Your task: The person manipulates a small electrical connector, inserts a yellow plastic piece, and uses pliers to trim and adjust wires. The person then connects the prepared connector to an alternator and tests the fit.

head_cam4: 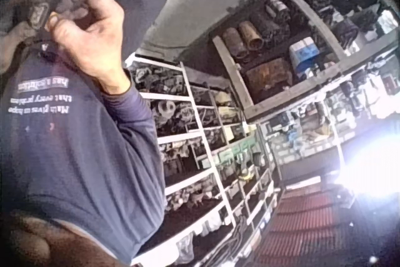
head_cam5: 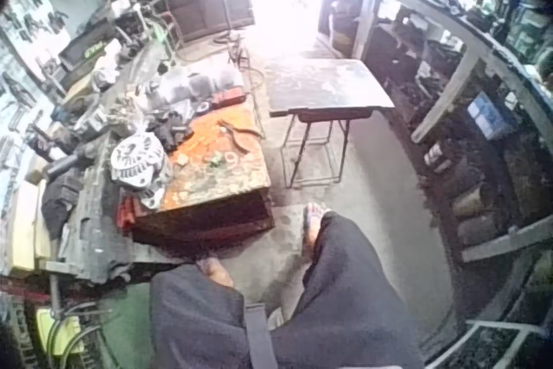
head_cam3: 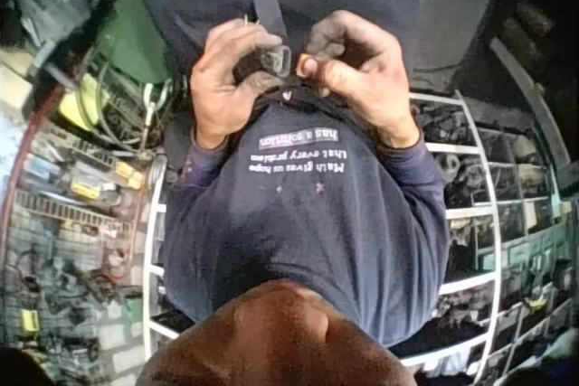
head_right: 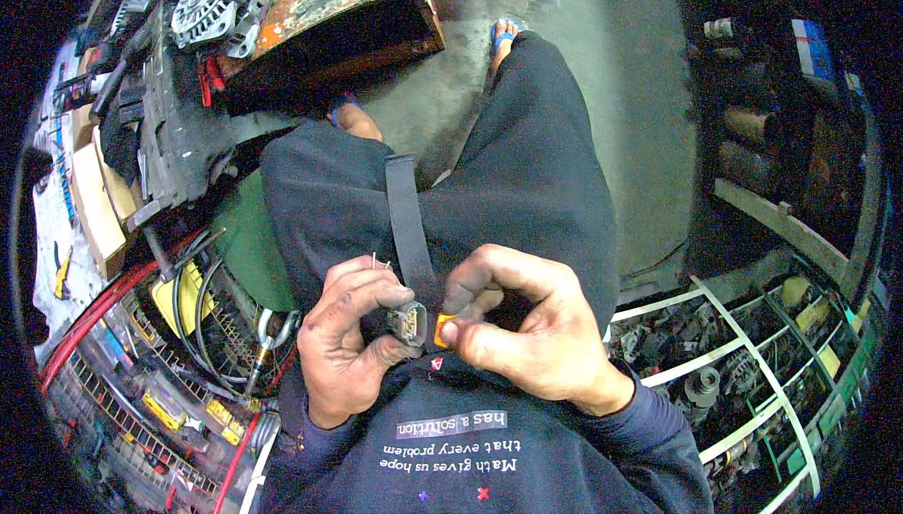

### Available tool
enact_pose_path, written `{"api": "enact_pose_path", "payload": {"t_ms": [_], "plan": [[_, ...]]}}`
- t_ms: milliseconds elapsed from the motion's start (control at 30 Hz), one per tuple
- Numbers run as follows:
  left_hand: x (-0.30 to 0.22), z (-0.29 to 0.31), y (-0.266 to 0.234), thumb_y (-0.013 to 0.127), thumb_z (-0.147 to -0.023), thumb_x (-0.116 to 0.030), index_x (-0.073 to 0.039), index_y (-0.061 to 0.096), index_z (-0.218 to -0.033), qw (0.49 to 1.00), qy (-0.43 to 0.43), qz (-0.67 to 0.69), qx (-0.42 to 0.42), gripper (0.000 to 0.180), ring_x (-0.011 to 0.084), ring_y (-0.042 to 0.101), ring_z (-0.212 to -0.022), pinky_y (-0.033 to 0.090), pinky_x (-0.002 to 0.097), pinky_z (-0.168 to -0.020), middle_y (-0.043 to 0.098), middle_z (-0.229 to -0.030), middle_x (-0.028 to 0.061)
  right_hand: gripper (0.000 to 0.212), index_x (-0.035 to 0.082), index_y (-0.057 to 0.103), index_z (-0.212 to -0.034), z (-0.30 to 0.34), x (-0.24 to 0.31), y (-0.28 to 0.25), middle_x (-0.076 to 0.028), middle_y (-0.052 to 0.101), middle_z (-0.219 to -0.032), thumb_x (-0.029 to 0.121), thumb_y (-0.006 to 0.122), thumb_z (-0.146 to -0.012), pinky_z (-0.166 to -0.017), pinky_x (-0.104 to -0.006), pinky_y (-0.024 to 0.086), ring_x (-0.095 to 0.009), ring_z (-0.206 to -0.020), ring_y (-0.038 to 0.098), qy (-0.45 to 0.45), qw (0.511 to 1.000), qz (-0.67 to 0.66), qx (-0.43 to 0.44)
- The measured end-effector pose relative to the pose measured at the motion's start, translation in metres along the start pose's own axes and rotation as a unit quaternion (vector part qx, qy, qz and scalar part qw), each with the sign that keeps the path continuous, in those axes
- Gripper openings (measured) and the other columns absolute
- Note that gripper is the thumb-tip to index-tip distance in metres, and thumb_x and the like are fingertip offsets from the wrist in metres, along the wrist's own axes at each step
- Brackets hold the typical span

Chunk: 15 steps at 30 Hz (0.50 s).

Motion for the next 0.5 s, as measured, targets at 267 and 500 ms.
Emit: {"api": "enact_pose_path", "payload": {"t_ms": [267, 500], "plan": [[0.007, 0.001, 0.001, 0.091, -0.077, -0.037, -0.006, 0.079, -0.112, 0.999, 0.012, 0.029, 0.009, 0.048, 0.0324, 0.066, -0.111, 0.049, 0.0458, -0.106, 0.076, -0.109, 0.0106, 0.010, 0.001, 0.071, -0.095, -0.005, 0.009, 0.007, -0.002, 0.070, -0.081, 0.004, 0.079, -0.092, -0.064, -0.0238, 0.048, -0.006, -0.073, 0.063, 0.051, 0.998, -0.016, 0.034], [0.008, 0.002, 0.003, 0.091, -0.077, -0.039, -0.007, 0.080, -0.113, 0.999, 0.004, 0.034, 0.015, 0.050, 0.0324, 0.066, -0.114, 0.049, 0.0454, -0.106, 0.076, -0.110, 0.0100, 0.009, 0.001, 0.071, -0.095, -0.006, 0.010, 0.008, -0.002, 0.071, -0.081, 0.006, 0.079, -0.094, -0.061, -0.0246, 0.049, -0.006, -0.070, 0.063, 0.048, 0.998, 0.006, 0.038]]}}
Point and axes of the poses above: each hand's wrist, its own z-axis away from the middle knuckle, its own y-axis out of the palm, x = y × z, the point moved 3 cm from there along -z, towards the middle knuckle
